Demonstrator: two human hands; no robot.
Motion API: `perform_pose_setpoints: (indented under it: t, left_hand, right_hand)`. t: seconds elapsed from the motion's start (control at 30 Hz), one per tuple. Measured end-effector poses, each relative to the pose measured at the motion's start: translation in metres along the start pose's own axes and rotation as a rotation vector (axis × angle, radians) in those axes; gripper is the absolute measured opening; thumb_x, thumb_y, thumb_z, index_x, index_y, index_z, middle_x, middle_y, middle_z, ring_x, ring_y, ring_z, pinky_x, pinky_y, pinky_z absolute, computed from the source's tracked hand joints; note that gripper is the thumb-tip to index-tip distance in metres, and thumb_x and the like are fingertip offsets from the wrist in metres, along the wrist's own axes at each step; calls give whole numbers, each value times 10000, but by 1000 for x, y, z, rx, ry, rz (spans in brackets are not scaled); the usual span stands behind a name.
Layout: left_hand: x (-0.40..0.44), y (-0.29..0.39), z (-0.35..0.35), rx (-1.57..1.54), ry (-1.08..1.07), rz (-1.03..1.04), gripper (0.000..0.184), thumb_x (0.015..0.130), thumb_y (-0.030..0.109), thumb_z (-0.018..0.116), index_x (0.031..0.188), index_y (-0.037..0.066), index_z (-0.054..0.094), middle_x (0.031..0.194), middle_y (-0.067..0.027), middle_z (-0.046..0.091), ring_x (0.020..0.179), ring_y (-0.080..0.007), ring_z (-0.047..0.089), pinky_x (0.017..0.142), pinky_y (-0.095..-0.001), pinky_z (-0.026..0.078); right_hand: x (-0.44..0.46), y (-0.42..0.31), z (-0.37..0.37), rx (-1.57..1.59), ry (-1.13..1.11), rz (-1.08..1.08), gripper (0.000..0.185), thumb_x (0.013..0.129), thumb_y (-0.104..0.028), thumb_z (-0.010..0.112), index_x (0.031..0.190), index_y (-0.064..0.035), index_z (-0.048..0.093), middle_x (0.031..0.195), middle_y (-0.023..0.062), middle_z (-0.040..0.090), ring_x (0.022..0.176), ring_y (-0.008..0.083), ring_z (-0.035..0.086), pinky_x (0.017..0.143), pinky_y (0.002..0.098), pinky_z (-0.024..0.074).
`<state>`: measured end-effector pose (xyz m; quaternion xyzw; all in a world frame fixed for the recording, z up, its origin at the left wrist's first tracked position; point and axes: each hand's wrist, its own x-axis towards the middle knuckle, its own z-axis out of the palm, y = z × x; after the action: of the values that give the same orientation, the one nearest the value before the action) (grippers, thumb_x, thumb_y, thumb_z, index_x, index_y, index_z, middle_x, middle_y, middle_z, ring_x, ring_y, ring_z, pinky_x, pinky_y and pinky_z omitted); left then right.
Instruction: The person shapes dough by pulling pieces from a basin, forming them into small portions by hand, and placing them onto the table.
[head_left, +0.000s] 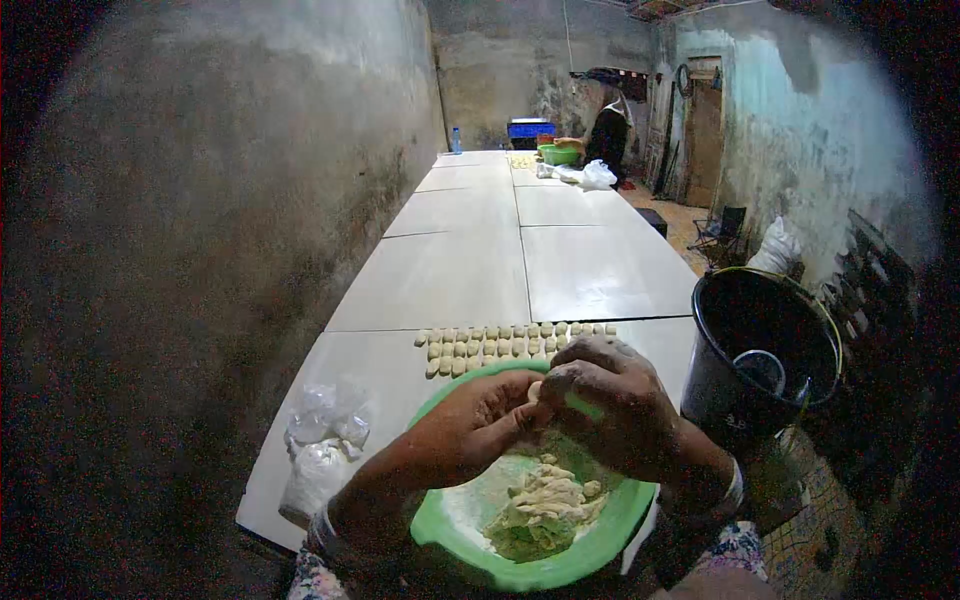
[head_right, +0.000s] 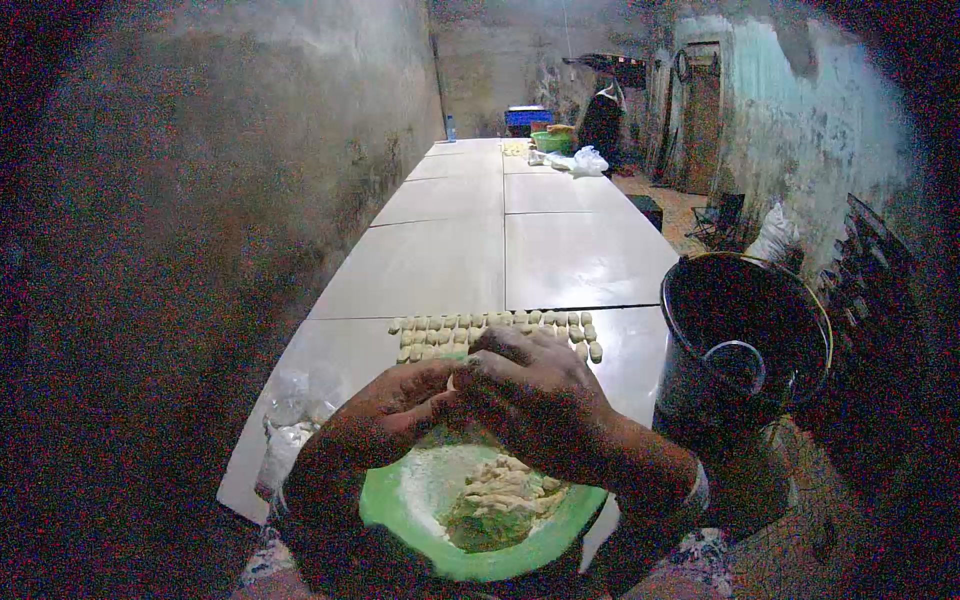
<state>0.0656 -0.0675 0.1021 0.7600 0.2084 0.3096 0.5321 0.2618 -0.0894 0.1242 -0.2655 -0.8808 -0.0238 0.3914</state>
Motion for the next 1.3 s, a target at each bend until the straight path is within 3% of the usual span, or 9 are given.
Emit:
perform_pose_setpoints:
  t: [0.27,0.5,0.57,0.77,0.83,0.9,1.13,1.23,1.3]
  left_hand:
    - [-3,12,4,306,71,-14,413,956,399,417,1145,58,555,952,-146,620,890,-180,578,824,-315,447]
    - [-4,-2,-8,167,-177,3,550,925,482,429,1188,7,518,995,-175,615,922,-202,575,846,-329,447]
    - [-8,15,8,129,43,100,557,925,479,434,1176,-10,521,890,-140,600,857,-183,561,789,-321,459]
    - [-8,11,-2,96,-33,-59,517,948,431,419,1210,-9,490,801,-44,525,727,-117,478,674,-277,438]
    - [-7,11,-3,116,-37,-40,496,954,419,411,1195,-7,491,815,-42,530,737,-114,478,682,-276,437]
    - [-7,7,-1,132,-42,-28,475,960,406,403,1180,-5,492,828,-41,534,747,-112,477,690,-275,437]
    - [-8,10,2,7,-52,-14,428,967,377,398,1125,-4,511,846,-56,546,767,-125,477,733,-290,434]
    - [-6,1,4,48,-13,-6,422,964,370,412,1120,-7,520,858,-60,554,754,-133,482,737,-300,438]
    - [-5,2,4,22,23,55,414,962,366,418,1103,-7,528,856,-60,555,743,-133,482,731,-300,440]
  right_hand:
    - [-2,-3,1,88,-27,85,256,738,-123,651,968,-60,560,874,122,556,786,348,588,691,435,490]
    - [-6,7,-3,126,56,20,252,696,-66,636,943,-63,590,813,114,564,715,314,600,607,397,504]
    - [-4,3,-7,116,9,58,251,688,-63,641,934,-62,593,813,114,566,721,314,602,615,394,506]
    - [0,-1,-6,179,8,34,212,725,-61,672,929,-47,614,800,109,578,701,282,599,607,361,493]
    - [3,-4,-8,221,15,-7,183,742,-56,688,915,-33,633,773,106,585,665,248,593,583,333,479]
    - [2,-7,-7,254,12,96,217,757,-89,663,963,-71,596,823,112,569,738,321,599,621,384,498]
    - [-3,1,-9,122,-135,112,294,768,-112,667,1047,-83,580,912,140,563,806,325,601,672,384,501]
    - [-2,3,-9,210,-149,-4,314,772,-117,667,1070,-85,574,945,155,557,814,328,602,695,388,501]
    - [0,-3,-15,362,-149,118,310,773,-125,671,1064,-80,575,955,155,559,830,326,604,711,383,503]
